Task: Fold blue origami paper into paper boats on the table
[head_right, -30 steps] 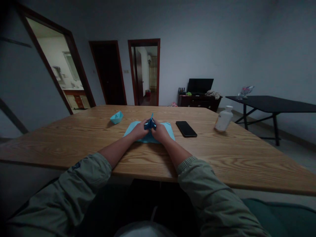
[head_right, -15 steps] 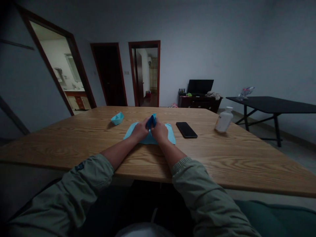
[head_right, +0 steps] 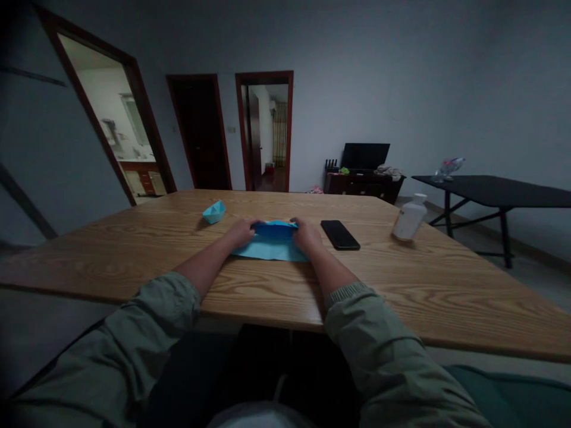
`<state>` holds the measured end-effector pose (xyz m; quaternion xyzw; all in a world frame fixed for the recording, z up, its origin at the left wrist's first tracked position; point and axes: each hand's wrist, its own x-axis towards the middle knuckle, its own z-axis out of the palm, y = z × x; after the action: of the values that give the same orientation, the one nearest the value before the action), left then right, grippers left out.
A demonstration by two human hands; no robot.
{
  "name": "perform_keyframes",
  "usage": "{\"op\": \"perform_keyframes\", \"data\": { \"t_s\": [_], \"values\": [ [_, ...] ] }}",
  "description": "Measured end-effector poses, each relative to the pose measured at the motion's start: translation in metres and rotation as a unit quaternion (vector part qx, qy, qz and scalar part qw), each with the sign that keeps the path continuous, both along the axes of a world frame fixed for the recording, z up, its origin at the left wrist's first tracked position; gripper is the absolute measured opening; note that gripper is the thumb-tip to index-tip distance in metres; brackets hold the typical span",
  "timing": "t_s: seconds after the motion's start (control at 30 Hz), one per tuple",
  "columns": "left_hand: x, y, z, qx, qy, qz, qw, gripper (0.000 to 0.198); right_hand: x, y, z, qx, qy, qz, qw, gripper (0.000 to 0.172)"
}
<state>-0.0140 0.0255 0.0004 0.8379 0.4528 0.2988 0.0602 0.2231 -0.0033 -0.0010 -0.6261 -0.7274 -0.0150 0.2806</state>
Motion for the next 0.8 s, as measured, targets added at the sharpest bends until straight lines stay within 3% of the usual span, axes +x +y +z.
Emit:
{"op": "perform_keyframes", "data": {
  "t_s": [0.13,0.27,0.47,0.67,0.8],
  "values": [
    [-0.009,0.009,-0.01,-0.059,0.098,-0.032,0.993,0.037,0.015,0.007,-0.013,-0.045,-0.118,0.074,0.989,0.044],
    [-0.009,0.011,-0.009,-0.091,0.099,-0.073,0.988,0.034,0.019,0.01,-0.018,-0.072,-0.148,0.105,0.981,0.039],
    [-0.02,0.014,-0.008,-0.097,0.07,-0.018,0.993,0.04,0.022,0.013,-0.02,-0.042,-0.119,0.095,0.987,0.034],
    [-0.023,0.017,-0.008,-0.102,0.071,0.005,0.992,0.057,0.023,0.012,-0.019,-0.014,-0.098,0.076,0.992,0.055],
    [-0.019,0.013,-0.004,-0.089,0.094,0.013,0.992,0.052,0.022,0.008,-0.015,-0.029,-0.098,0.072,0.992,0.047]
  ]
}}
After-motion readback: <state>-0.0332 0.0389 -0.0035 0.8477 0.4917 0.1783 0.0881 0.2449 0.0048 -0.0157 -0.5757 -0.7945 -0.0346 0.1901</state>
